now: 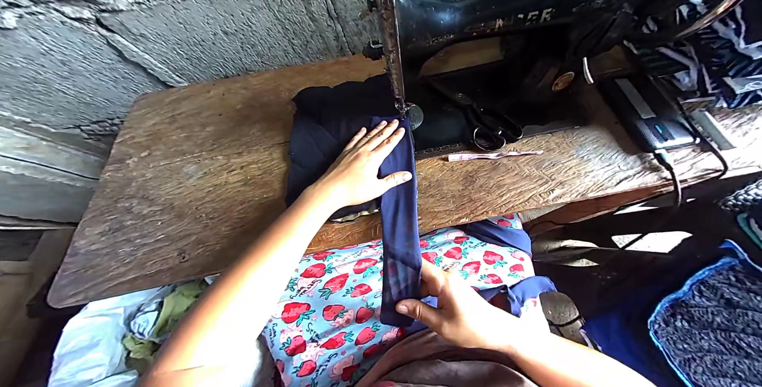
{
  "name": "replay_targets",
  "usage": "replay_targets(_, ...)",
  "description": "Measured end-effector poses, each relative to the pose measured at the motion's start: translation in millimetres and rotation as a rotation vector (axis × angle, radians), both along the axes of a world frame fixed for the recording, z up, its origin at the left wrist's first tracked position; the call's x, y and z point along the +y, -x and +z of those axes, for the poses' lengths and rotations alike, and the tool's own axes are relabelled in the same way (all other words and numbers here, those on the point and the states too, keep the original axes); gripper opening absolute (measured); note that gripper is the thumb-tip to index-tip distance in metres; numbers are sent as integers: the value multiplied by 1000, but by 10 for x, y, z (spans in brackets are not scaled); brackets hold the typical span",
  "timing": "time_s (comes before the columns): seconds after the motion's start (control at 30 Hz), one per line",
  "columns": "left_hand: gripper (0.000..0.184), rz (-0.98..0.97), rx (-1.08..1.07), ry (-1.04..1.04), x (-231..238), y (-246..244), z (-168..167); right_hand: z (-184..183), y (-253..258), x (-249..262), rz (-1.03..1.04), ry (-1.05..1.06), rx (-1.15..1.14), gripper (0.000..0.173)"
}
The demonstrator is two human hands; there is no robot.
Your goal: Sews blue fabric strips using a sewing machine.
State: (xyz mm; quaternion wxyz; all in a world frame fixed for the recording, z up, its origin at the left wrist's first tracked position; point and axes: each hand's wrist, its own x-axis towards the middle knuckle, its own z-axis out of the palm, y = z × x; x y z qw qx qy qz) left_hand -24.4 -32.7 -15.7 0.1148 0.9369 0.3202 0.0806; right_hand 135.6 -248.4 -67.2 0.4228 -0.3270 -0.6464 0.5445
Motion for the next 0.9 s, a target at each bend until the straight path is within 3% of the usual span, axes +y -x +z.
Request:
replay_targets(0.2,73,-5,-26,31,35,9,62,121,102,70,6,-19,80,52)
replay_targets(0.47,81,-14,50,12,10,-14,49,-114,42,-6,-50,164,100,63)
replay_targets(0.57,82,1,64,31,-2,-24,70,-186,72,18,-94,196,215,56)
replay_targets(0.67,72,-30,-28,-33,-67,-7,44,-197,123,33,-184,61,247,46)
replay_targets(0.8,32,-153,-237,-192,-227,31,-16,-43,102,78,-197,-14,235,48)
replay_targets(0.83,30,-186,-251,-206,-261,69,-29,6,89,99,-176,-14,260,49)
replay_targets(0.9,44,-285,-231,-164,-278,196,-12,102,64,152,-130,3,344,51)
